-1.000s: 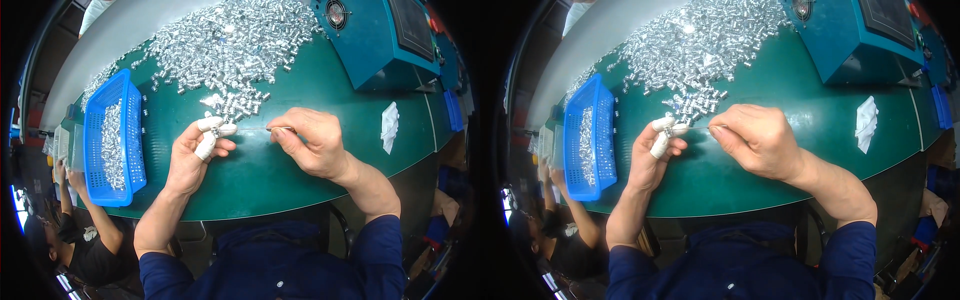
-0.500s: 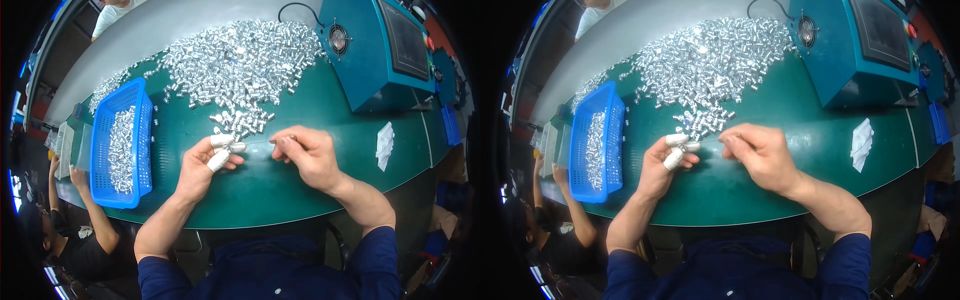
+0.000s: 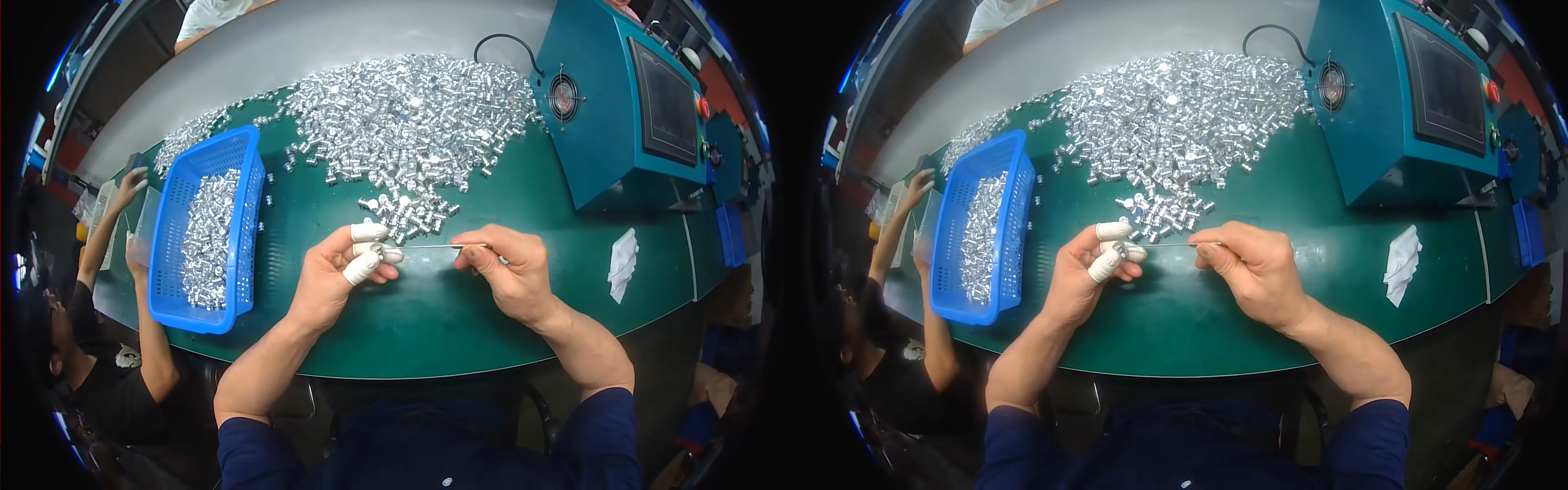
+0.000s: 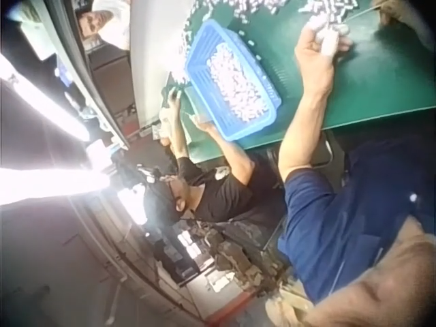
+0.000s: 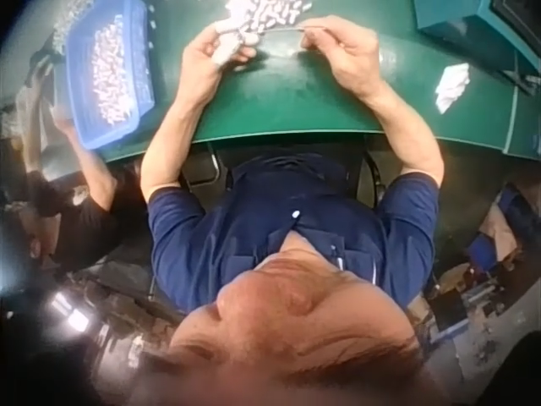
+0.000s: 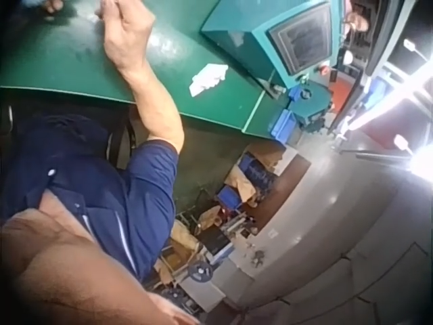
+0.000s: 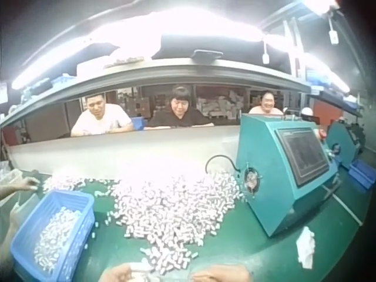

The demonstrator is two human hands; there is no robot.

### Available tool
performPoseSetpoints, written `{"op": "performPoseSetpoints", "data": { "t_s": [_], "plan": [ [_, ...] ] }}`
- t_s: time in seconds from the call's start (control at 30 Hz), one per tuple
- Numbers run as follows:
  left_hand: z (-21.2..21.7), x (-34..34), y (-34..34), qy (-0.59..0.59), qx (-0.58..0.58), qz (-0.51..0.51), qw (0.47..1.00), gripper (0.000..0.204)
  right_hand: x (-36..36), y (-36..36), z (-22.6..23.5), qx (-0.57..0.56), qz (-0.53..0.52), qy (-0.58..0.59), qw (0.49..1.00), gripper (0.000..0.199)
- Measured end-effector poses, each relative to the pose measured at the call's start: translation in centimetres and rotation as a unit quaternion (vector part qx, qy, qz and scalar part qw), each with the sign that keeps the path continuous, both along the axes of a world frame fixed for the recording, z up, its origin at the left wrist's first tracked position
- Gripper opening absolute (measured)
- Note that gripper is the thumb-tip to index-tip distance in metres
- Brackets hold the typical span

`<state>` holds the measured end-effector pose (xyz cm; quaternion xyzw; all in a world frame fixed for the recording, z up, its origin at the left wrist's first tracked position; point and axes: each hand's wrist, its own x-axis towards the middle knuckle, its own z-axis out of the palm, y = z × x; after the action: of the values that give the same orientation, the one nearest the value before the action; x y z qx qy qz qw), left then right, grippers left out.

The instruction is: Stringing small silver metal components onto a thin wire or thread at a factory assembly workstation.

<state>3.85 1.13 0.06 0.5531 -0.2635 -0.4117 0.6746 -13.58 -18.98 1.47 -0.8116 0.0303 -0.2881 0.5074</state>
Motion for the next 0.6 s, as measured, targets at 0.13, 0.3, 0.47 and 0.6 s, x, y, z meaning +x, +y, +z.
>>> {"op": "performPoseSetpoints", "data": {
  "t_s": [0.13, 0.3, 0.47, 0.6],
  "plan": [
    [-0.2, -0.1, 0.1, -0.023, 0.0, -0.005, 1.0, 0.026, 0.1, -0.4, -0.4, 0.269, 0.031, 0.11, 0.956, 0.019],
    [-0.6, -0.2, 0.0, -0.045, -0.002, 0.012, 0.999, 0.025, 0.2, -0.3, -0.7, 0.363, 0.053, 0.154, 0.918, 0.022],
    [-0.9, -0.3, 0.0, -0.029, -0.004, 0.0, 1.0, 0.024, 0.2, 0.0, -0.5, 0.176, 0.031, 0.091, 0.98, 0.021],
    [-0.9, -0.4, 0.0, -0.042, 0.006, 0.008, 0.999, 0.023, -0.3, 0.9, -0.4, 0.203, 0.027, 0.107, 0.973, 0.02]
  ]
}}
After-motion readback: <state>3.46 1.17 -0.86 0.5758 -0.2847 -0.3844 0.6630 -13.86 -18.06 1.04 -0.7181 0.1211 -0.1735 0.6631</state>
